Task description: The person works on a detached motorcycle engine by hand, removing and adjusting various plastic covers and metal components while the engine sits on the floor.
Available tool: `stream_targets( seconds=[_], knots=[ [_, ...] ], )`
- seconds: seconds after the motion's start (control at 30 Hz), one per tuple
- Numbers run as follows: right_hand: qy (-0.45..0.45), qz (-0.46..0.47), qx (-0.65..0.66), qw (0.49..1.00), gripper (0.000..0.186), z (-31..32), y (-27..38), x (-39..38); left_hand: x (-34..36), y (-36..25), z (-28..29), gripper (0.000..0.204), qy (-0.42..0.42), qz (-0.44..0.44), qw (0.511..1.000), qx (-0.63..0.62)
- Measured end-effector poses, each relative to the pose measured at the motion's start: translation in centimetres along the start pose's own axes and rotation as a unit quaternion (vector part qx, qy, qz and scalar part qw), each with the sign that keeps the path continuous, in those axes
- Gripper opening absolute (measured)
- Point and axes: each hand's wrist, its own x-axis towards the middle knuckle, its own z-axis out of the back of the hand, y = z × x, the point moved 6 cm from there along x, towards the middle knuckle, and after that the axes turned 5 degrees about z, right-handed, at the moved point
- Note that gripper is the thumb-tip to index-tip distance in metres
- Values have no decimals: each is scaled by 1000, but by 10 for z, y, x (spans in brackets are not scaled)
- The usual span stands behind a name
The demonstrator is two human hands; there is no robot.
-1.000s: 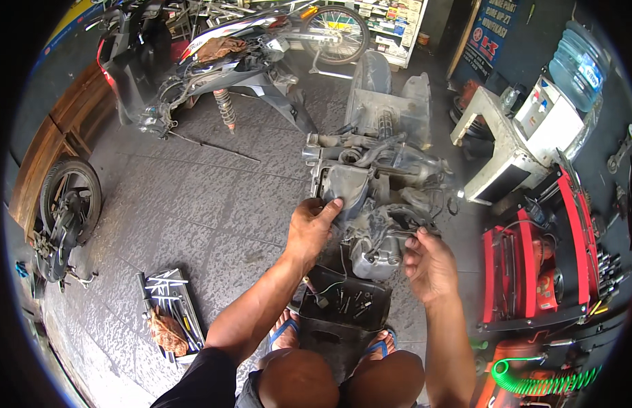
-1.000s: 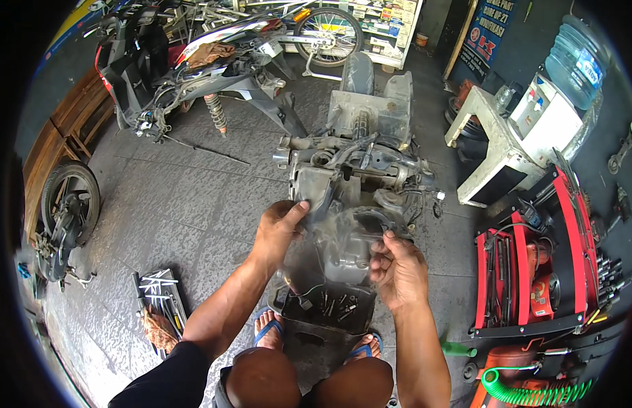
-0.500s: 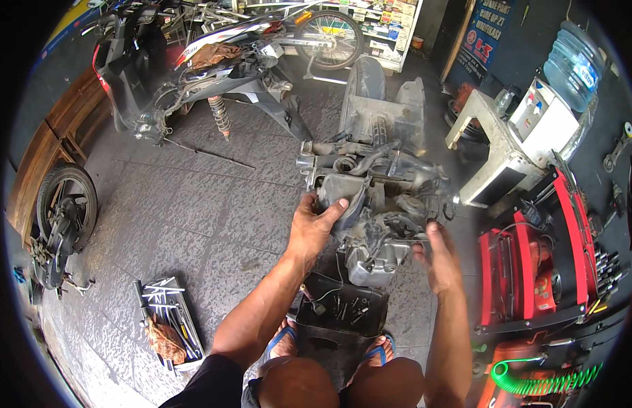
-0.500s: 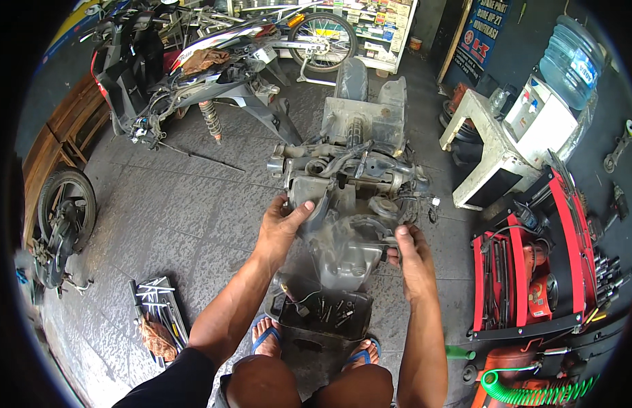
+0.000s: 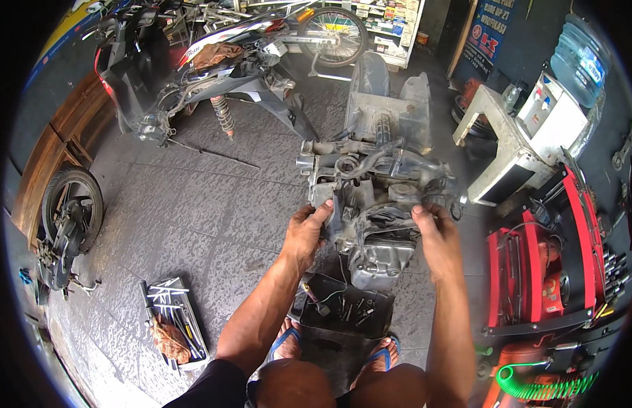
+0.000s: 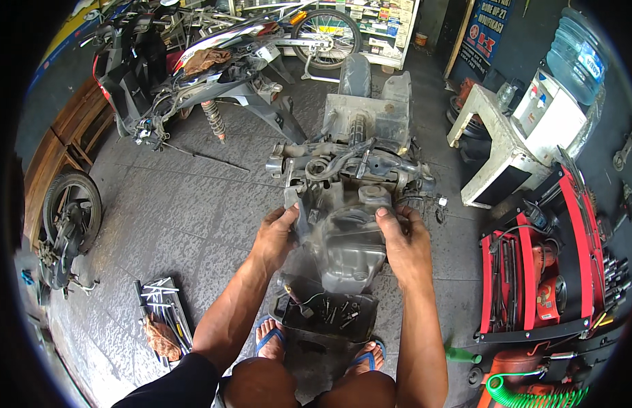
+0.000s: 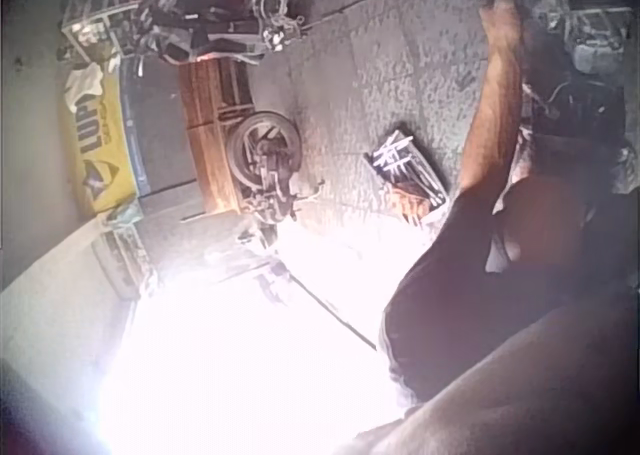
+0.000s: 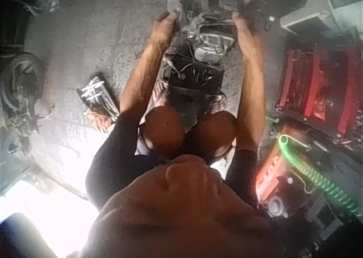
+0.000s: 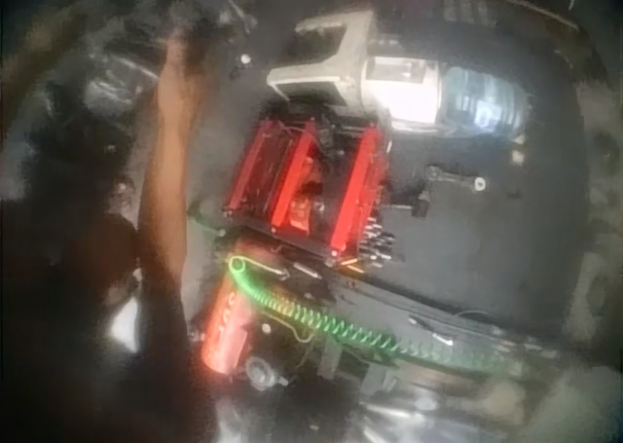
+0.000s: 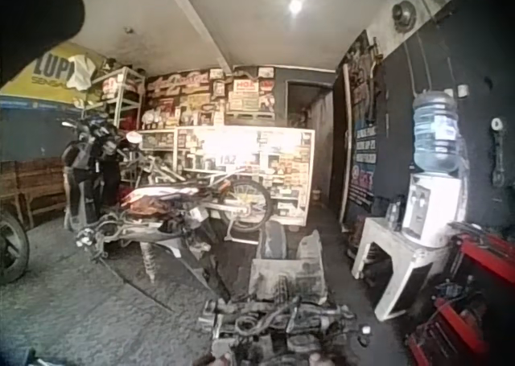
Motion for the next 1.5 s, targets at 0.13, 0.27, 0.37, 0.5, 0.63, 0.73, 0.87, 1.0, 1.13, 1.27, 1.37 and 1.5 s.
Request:
stream_targets(
  seconds=[0.13, 0.27, 0.37, 0.5, 0.63, 0.73, 0.87, 1.0, 1.13, 1.27, 1.37, 1.5],
  knots=[
    [2, 13, 22, 1000, 56, -3, -4, 5, 7, 0, 0, 104, 3, -5, 1000, -4],
    [-23, 15, 12, 1000, 60, 4, -19, 6, -1, -10, -8, 99, 10, -6, 1000, 27],
    [-34, 40, -13, 999, 66, 4, -14, 6, -2, -8, -9, 82, 22, -7, 1000, -4],
    [-16, 62, -79, 995, 73, -5, 10, 6, -3, -6, -4, 60, 49, 12, 997, -65],
    [-4, 68, -112, 991, 76, -3, 7, 7, -5, -7, -11, 56, 60, 16, 994, -87],
    [-13, 64, -112, 992, 72, 0, -2, 6, -5, -10, -12, 57, 50, 12, 996, -73],
    [-29, 75, -74, 994, 66, -5, -8, 4, 10, -6, -9, 64, 70, -11, 993, -89],
    [-42, 76, -79, 993, 61, -7, -18, 3, 17, 0, 1, 64, 47, -2, 996, -72],
    [-50, 87, -79, 992, 55, -5, -17, 4, 18, 2, -3, 58, -5, 13, 997, -76],
    [-44, 95, -85, 991, 51, -7, -20, 2, 14, 2, -3, 70, -12, 22, 997, -77],
    [-41, 69, -74, 994, 53, -9, -17, 1, 12, 0, -5, 72, 0, 28, 995, -93],
    [-45, 83, -78, 992, 52, -6, -19, 3, 6, -2, -7, 78, -7, 35, 997, -75]
  ],
)
